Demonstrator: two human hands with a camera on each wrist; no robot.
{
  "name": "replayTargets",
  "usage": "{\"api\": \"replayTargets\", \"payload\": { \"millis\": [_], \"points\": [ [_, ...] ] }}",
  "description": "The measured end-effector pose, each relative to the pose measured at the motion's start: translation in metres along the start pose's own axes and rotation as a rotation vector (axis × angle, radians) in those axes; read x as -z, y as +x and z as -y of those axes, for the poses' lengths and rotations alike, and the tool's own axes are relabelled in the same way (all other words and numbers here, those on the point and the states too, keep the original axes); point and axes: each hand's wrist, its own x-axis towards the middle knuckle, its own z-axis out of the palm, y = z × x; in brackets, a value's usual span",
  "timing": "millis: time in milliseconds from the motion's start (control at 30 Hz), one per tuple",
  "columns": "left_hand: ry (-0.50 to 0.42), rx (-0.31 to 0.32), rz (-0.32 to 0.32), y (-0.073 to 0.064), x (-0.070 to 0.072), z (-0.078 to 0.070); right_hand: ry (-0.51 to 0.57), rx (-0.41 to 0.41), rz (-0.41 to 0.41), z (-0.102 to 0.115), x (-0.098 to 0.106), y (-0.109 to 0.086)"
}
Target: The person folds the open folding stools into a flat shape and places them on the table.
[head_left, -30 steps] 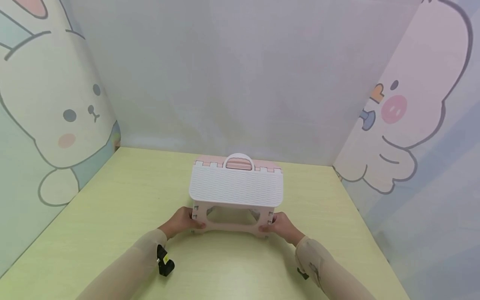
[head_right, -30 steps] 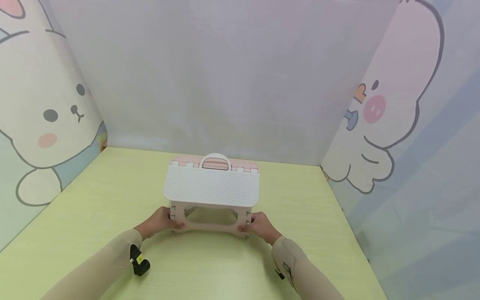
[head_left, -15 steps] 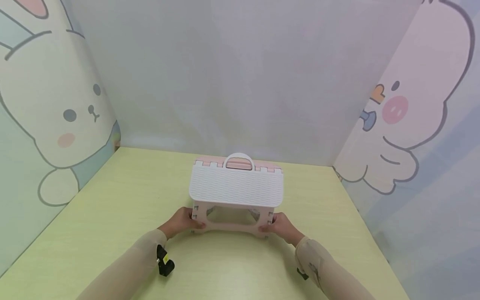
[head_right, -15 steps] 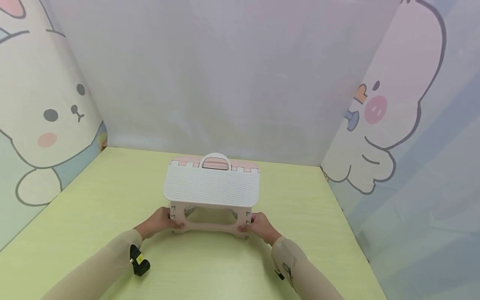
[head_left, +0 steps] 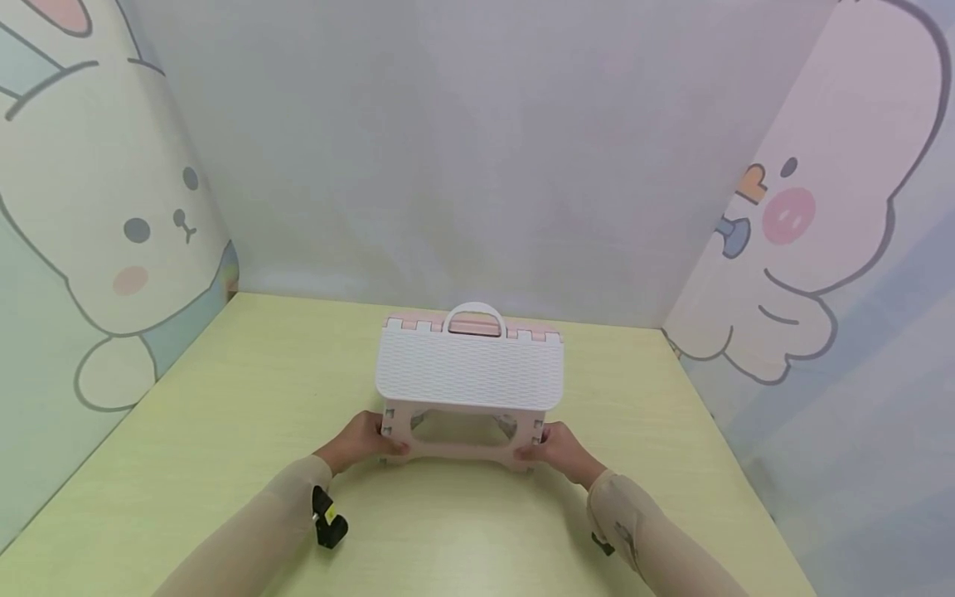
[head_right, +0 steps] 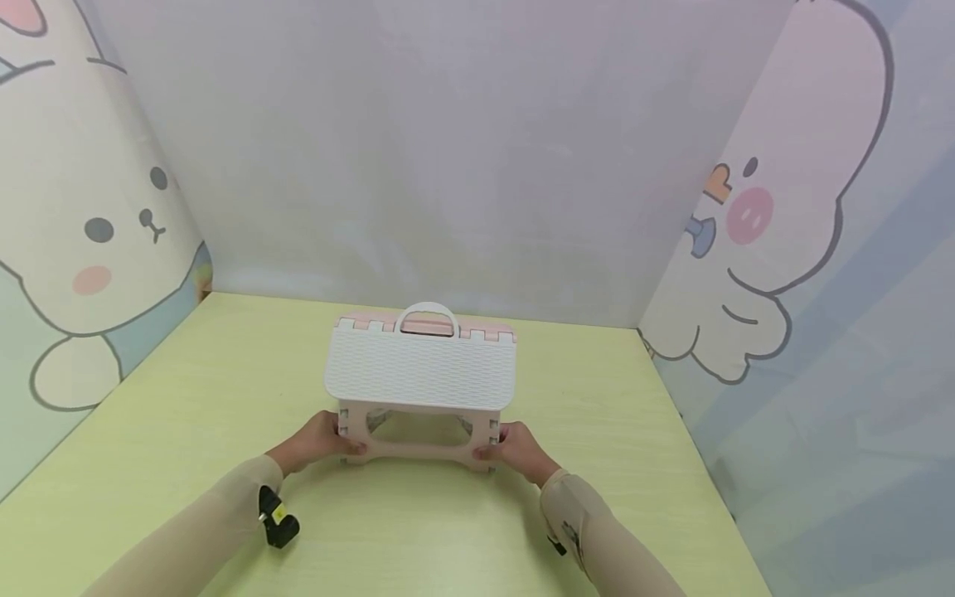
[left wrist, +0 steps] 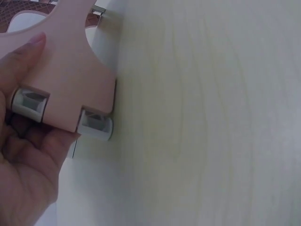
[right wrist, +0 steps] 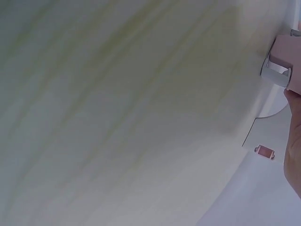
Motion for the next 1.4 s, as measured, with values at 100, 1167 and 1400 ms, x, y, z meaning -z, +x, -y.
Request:
{"api": "replayTargets", "payload": {
  "millis": [100,1167,1400],
  "points": [
    [0.007,0.001,0.001,0.0004,-0.0004,0.0001,0.001,-0.002,0.001,-0.0034,0.0004,0.0010],
    [0.011,-0.025,0.022,0.0019,0.0063,0.0038,-0.067,-0.061,-0.015,0.0013,0.0038,0.0009],
    [-0.012,-0.023,0.023,0.0010,0.0063,0.0027,-0.054,-0.041,-0.006,0.0001,0.0038,0.0011]
  ]
}}
